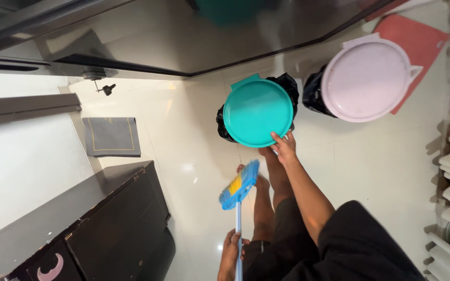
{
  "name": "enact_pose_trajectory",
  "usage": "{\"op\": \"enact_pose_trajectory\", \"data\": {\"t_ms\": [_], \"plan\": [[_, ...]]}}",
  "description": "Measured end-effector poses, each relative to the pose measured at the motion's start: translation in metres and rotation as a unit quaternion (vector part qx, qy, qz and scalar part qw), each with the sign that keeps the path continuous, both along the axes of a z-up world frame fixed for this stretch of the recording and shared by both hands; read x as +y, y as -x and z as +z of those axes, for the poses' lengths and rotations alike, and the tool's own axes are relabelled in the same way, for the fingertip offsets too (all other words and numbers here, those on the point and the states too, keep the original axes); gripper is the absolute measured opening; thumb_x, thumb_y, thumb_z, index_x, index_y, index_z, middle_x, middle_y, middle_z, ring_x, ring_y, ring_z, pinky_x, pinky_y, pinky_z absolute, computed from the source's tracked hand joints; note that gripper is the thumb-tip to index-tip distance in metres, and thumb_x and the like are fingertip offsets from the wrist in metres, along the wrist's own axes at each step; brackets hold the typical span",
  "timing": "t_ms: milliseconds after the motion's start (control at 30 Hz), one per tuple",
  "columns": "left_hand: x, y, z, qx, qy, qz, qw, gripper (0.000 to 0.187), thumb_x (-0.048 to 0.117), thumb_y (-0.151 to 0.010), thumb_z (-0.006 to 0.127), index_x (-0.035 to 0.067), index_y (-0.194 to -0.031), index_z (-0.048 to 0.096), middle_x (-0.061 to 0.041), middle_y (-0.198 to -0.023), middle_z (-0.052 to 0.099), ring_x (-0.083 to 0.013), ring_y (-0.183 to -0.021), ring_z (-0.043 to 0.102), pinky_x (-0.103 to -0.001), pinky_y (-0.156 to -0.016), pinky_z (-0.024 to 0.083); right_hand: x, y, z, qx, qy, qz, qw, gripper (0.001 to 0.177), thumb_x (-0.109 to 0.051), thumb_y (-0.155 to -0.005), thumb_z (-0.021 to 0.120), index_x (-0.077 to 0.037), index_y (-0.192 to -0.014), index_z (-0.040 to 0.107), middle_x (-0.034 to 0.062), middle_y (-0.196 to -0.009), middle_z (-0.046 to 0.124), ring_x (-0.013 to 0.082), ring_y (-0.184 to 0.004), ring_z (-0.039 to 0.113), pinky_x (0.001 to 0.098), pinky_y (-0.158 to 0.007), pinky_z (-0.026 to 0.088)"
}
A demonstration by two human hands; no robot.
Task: Organizing cleaning supplies, wiping down a chair with a cloth, and disposing of trash.
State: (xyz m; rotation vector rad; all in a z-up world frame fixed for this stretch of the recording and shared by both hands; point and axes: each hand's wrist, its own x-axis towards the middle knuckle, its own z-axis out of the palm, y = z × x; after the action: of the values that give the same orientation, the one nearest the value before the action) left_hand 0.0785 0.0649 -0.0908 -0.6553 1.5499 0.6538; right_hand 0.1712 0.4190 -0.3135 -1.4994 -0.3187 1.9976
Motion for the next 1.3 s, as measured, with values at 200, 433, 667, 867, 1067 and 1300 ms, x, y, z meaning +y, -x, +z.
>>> {"op": "enact_pose_trajectory", "data": {"t_ms": [200, 433, 667, 867, 1067, 1300], "plan": [[0.021, 0.001, 0.024, 0.049, -0.080, -0.037, 0.995, 0.051, 0.026, -0.099, 0.052, 0.007, -0.146, 0.043, -0.013, -0.085, 0.071, -0.0127, -0.052, 0.051, -0.026, -0.044, 0.039, -0.010, -0.079, 0.144, 0.048, -0.043, -0.043, 0.997, 0.073, -0.010, -0.088, 0.076, -0.015, -0.150, 0.038, 0.0152, -0.138, 0.059, 0.0331, -0.117, 0.067, 0.0499, -0.095, 0.060], [0.054, -0.025, 0.043, 0.059, -0.141, -0.075, 0.985, 0.049, 0.024, -0.099, 0.050, 0.002, -0.143, 0.045, -0.014, -0.086, 0.069, -0.0107, -0.052, 0.050, -0.024, -0.043, 0.041, 0.024, -0.155, 0.254, 0.067, -0.108, -0.128, 0.984, 0.074, -0.012, -0.090, 0.075, -0.018, -0.154, 0.038, 0.0091, -0.143, 0.056, 0.0309, -0.120, 0.065, 0.0496, -0.096, 0.058], [0.104, -0.074, 0.027, 0.061, -0.141, -0.118, 0.981, 0.048, 0.027, -0.099, 0.051, 0.001, -0.140, 0.048, -0.013, -0.080, 0.070, -0.0116, -0.048, 0.050, -0.024, -0.040, 0.040, 0.120, -0.218, 0.244, 0.025, -0.146, -0.167, 0.975, 0.069, -0.011, -0.089, 0.080, -0.011, -0.145, 0.040, 0.0149, -0.140, 0.058, 0.0330, -0.121, 0.066, 0.0526, -0.099, 0.059], [0.156, -0.124, 0.043, 0.095, -0.127, -0.152, 0.976, 0.045, 0.028, -0.099, 0.055, 0.003, -0.136, 0.052, -0.010, -0.076, 0.071, -0.0115, -0.047, 0.050, -0.025, -0.040, 0.041, 0.183, -0.265, 0.237, 0.017, -0.124, -0.175, 0.976, 0.066, -0.015, -0.084, 0.082, -0.013, -0.139, 0.045, 0.0116, -0.130, 0.063, 0.0312, -0.117, 0.067, 0.0495, -0.095, 0.061], [0.177, -0.167, 0.046, 0.097, -0.149, -0.162, 0.971, 0.045, 0.029, -0.099, 0.053, 0.003, -0.136, 0.053, -0.010, -0.077, 0.071, -0.0114, -0.049, 0.052, -0.025, -0.042, 0.042, 0.191, -0.281, 0.225, 0.007, -0.092, -0.156, 0.983, 0.058, -0.018, -0.084, 0.084, -0.012, -0.129, 0.048, 0.0112, -0.124, 0.064, 0.0277, -0.109, 0.067, 0.0472, -0.087, 0.060], [0.185, -0.202, 0.042, 0.117, -0.174, -0.167, 0.963, 0.048, 0.028, -0.100, 0.055, -0.001, -0.138, 0.052, -0.014, -0.081, 0.067, -0.0128, -0.051, 0.053, -0.027, -0.043, 0.044, 0.175, -0.287, 0.214, 0.010, -0.121, -0.126, 0.985, 0.049, -0.022, -0.087, 0.083, -0.010, -0.121, 0.050, 0.0135, -0.125, 0.063, 0.0299, -0.110, 0.067, 0.0483, -0.088, 0.062]]}}
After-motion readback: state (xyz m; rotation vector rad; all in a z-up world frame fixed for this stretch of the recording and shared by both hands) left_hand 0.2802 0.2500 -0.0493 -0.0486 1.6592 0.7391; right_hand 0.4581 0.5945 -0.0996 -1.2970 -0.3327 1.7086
